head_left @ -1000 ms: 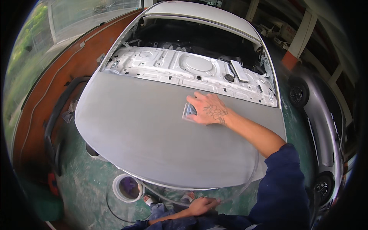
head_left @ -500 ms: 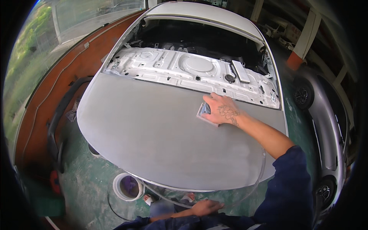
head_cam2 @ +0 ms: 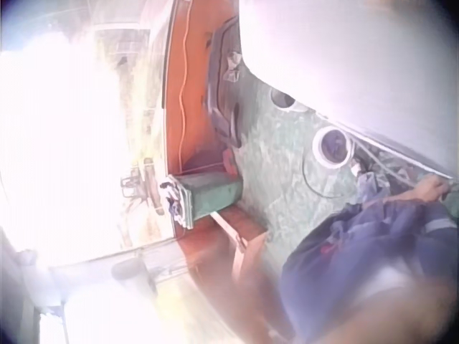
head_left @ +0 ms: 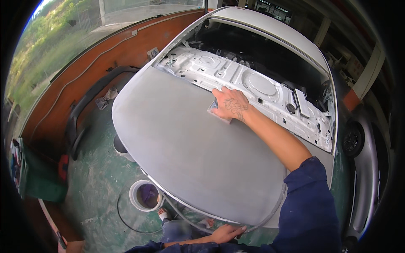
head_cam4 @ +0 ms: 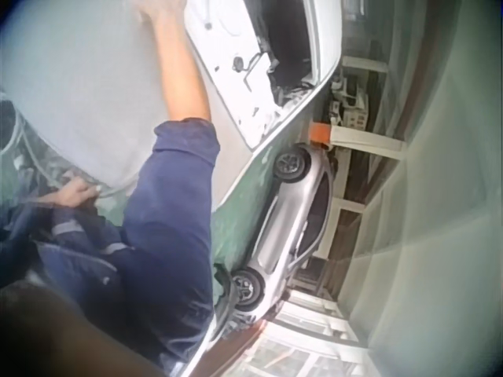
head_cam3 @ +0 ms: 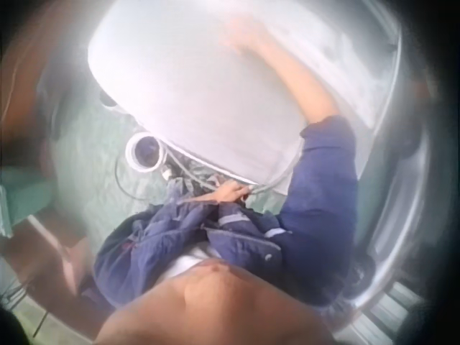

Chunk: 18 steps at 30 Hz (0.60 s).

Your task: The person sands the surface of a white car hood using a sanding block. The hood is detached and resting on a stand. The person moves the sanding block across the hood in various directions to smooth the surface.

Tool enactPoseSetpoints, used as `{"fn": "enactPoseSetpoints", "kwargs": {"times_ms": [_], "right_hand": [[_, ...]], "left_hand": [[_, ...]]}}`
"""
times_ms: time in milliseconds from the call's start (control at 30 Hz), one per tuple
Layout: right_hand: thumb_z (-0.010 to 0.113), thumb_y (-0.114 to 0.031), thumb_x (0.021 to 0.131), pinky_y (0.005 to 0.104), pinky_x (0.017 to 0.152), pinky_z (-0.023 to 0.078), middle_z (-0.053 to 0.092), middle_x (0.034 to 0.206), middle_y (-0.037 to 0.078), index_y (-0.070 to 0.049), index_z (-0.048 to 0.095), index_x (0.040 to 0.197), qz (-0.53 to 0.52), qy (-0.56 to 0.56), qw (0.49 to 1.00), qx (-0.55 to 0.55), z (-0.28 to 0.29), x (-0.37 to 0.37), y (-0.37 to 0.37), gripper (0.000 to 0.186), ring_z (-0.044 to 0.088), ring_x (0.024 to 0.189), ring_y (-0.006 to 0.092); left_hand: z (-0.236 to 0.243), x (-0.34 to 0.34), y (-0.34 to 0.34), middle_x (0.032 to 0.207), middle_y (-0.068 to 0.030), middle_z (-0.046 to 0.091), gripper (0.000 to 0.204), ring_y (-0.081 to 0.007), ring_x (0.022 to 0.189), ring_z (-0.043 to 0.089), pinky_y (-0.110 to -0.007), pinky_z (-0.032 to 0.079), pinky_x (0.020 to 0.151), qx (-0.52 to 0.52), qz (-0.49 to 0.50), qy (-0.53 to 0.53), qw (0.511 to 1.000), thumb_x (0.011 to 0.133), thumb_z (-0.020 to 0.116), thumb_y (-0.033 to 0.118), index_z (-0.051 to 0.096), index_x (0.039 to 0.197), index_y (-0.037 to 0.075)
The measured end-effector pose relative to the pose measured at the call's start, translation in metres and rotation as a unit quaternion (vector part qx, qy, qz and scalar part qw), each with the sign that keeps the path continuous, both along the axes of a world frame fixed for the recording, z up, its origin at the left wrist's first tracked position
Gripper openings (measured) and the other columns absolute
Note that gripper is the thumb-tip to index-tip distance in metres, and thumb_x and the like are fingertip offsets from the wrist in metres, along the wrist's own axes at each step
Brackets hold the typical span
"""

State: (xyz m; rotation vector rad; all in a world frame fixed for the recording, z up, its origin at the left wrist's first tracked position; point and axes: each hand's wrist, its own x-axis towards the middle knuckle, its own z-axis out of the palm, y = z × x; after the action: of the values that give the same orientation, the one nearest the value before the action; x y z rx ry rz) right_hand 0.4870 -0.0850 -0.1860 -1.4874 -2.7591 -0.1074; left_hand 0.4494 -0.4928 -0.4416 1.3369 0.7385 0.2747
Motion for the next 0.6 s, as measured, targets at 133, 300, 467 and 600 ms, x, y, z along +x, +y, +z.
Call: {"fn": "enactPoseSetpoints", "kwargs": {"times_ms": [133,300,467,600], "right_hand": [[0.077,-0.041,0.088,0.0551,0.093,0.058,0.067,0.114,0.024,-0.004,0.063,0.121,-0.005,0.002,1.000,0.003,0.001,-0.038,0.028,0.051,0.073,0.104,0.0439],[0.076,-0.041,0.089,0.0530,0.093,0.059,0.066,0.116,0.023,-0.004,0.062,0.124,-0.008,-0.003,1.000,-0.005,0.004,-0.043,0.027,0.052,0.073,0.104,0.0425],[0.075,-0.046,0.089,0.0541,0.089,0.057,0.065,0.114,0.023,-0.006,0.059,0.121,-0.024,-0.010,0.999,-0.029,-0.001,0.016,-0.014,0.053,0.071,0.101,0.0447],[0.075,-0.048,0.089,0.0545,0.088,0.056,0.064,0.114,0.022,-0.007,0.058,0.121,-0.065,0.002,0.997,-0.038,0.001,0.093,-0.055,0.054,0.070,0.100,0.0451]], "left_hand": [[0.010,-0.011,0.003,0.076,-0.0168,0.068,0.072,-0.0329,0.079,0.069,-0.040,0.052,0.083,-0.021,0.039,-0.020,0.999,0.111,0.037,0.062,0.074,0.089,0.005],[0.014,-0.011,0.004,0.080,-0.0177,0.070,0.066,-0.0347,0.082,0.070,-0.041,0.053,0.082,-0.007,0.028,-0.043,0.999,0.111,0.041,0.061,0.074,0.096,0.006],[0.025,0.003,0.002,0.087,-0.0184,0.073,0.059,-0.0387,0.087,0.071,-0.044,0.054,0.084,0.027,-0.043,-0.010,0.999,0.110,0.043,0.059,0.074,0.104,0.010],[0.026,0.022,-0.007,0.090,-0.0185,0.073,0.055,-0.0406,0.091,0.071,-0.047,0.055,0.085,0.060,-0.100,-0.009,0.993,0.111,0.044,0.056,0.073,0.104,0.010]]}}
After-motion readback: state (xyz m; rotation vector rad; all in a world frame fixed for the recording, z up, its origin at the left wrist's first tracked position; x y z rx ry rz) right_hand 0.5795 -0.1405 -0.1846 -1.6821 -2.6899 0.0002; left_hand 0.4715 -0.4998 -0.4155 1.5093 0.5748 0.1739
